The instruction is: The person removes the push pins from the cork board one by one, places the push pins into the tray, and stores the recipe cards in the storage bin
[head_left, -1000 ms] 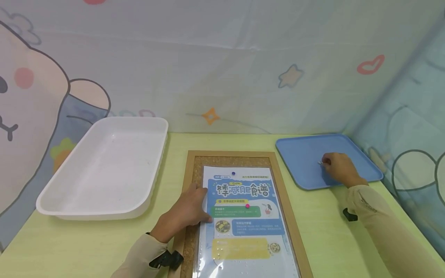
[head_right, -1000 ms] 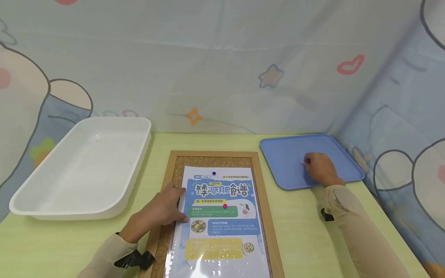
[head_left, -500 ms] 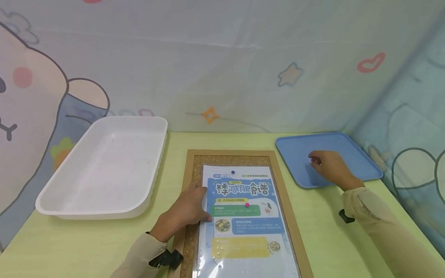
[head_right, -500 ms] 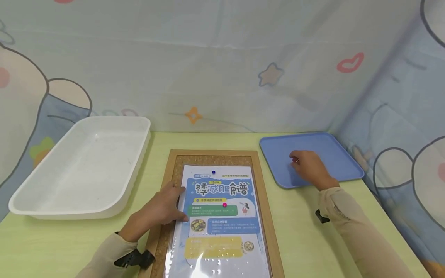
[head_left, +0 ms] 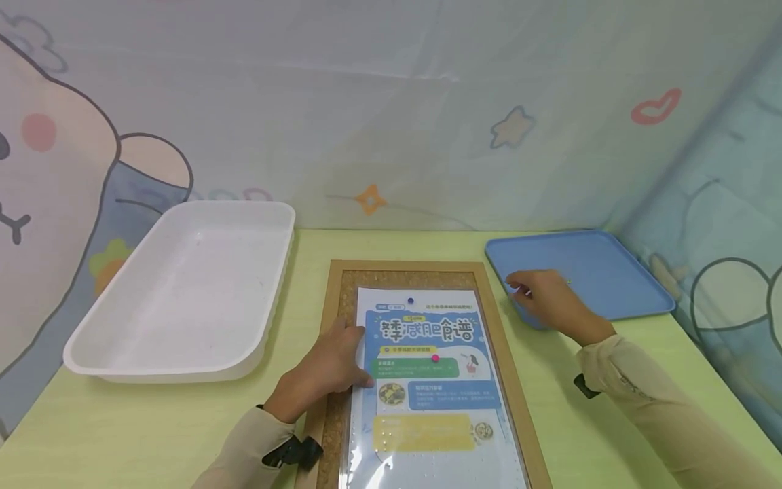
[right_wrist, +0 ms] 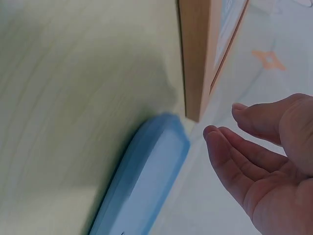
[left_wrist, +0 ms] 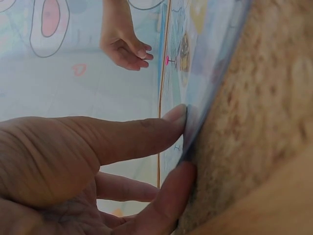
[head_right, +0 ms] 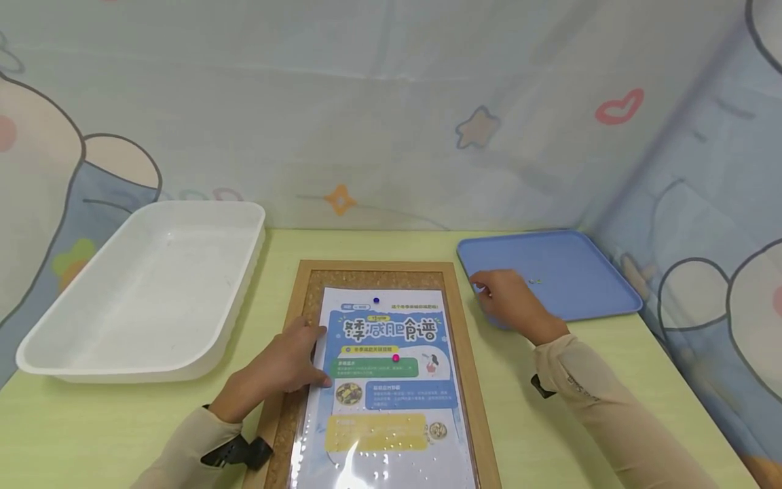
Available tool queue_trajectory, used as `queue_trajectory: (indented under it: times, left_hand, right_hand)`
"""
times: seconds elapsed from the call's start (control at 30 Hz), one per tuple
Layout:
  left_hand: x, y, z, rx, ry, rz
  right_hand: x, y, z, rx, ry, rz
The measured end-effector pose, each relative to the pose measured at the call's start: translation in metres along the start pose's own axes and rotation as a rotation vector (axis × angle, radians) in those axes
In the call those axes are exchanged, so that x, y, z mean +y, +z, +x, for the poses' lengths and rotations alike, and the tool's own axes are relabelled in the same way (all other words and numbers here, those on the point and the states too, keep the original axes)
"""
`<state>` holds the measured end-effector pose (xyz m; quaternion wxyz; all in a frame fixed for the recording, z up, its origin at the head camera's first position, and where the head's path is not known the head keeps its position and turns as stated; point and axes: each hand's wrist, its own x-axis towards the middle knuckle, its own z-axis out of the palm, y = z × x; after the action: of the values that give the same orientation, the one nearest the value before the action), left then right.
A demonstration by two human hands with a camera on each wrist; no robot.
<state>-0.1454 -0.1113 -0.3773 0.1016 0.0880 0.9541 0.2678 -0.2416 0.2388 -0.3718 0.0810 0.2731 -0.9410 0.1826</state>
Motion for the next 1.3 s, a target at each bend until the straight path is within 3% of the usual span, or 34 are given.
queue_trajectory:
  times: [0.53,0.77,1.03,1.3]
  left_hand:
    - [0.0,-0.001,0.001,0.001,-0.005,-0.005]
    - [-0.001,0.001,0.002,-0.002,-0.002,-0.008]
    - [-0.003,0.002,0.003,0.007,0.015,-0.001]
    - [-0.002,0.002,0.002,-0.002,-0.003,0.001]
  right_hand:
    - [-0.05,0.022,0.004,-0.119,-0.048,0.035]
    - [-0.075,0.028,0.003,-0.22,-0.064,0.046]
    - [-0.09,0.038,0.004,-0.249,-0.116,0.094]
    - [-0.109,0.041,0.007,-0.303,-0.15,0.02]
